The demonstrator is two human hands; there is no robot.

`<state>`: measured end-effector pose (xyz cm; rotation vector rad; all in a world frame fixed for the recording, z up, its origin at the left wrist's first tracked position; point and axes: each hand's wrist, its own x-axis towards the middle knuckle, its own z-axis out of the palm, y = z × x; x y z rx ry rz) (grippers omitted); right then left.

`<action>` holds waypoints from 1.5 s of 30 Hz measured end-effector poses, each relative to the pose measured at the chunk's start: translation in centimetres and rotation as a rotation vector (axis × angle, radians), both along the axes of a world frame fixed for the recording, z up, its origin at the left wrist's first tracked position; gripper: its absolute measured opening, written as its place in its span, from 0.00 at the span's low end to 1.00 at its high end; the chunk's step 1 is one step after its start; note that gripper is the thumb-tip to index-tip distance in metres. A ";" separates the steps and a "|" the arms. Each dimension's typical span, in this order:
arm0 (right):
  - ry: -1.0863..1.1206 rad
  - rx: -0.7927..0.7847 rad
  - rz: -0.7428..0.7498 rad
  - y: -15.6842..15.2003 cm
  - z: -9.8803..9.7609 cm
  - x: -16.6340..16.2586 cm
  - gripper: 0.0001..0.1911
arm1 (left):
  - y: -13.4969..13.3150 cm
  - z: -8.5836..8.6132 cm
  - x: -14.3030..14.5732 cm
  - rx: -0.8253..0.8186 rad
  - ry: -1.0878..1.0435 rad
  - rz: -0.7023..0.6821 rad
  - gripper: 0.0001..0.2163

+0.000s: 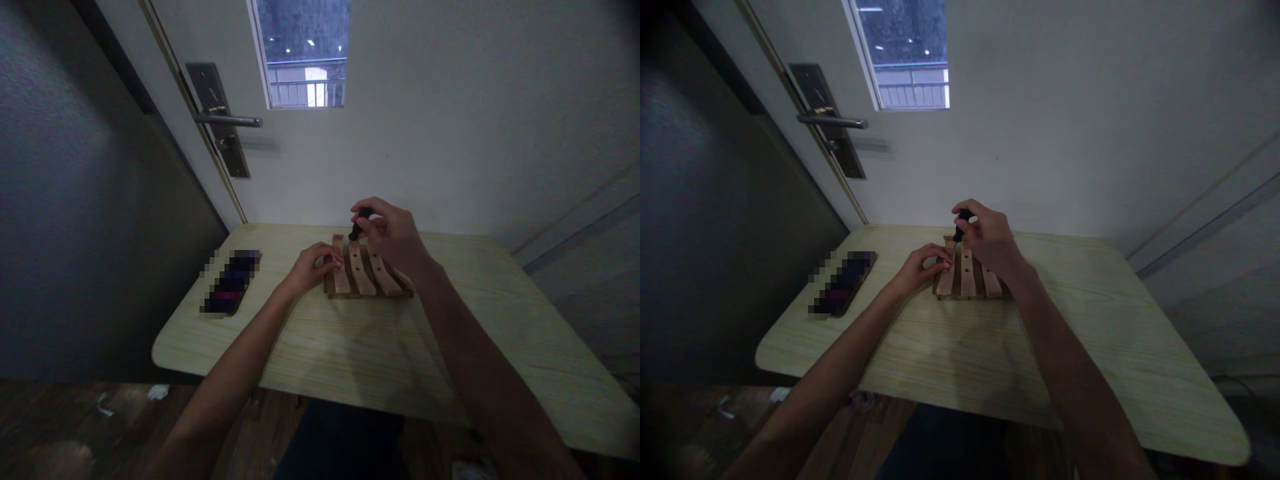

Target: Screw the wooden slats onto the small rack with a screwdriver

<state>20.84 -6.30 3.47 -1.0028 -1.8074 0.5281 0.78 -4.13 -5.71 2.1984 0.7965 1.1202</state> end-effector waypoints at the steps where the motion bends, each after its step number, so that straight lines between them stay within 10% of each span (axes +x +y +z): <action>1: -0.003 -0.005 -0.001 0.0 0.0 0.0 0.09 | 0.0 0.0 0.0 0.001 0.003 0.007 0.03; 45: -0.193 0.097 0.109 -0.9 1.0 -0.5 0.07 | 0.3 0.1 -0.4 -0.067 -0.016 -0.053 0.04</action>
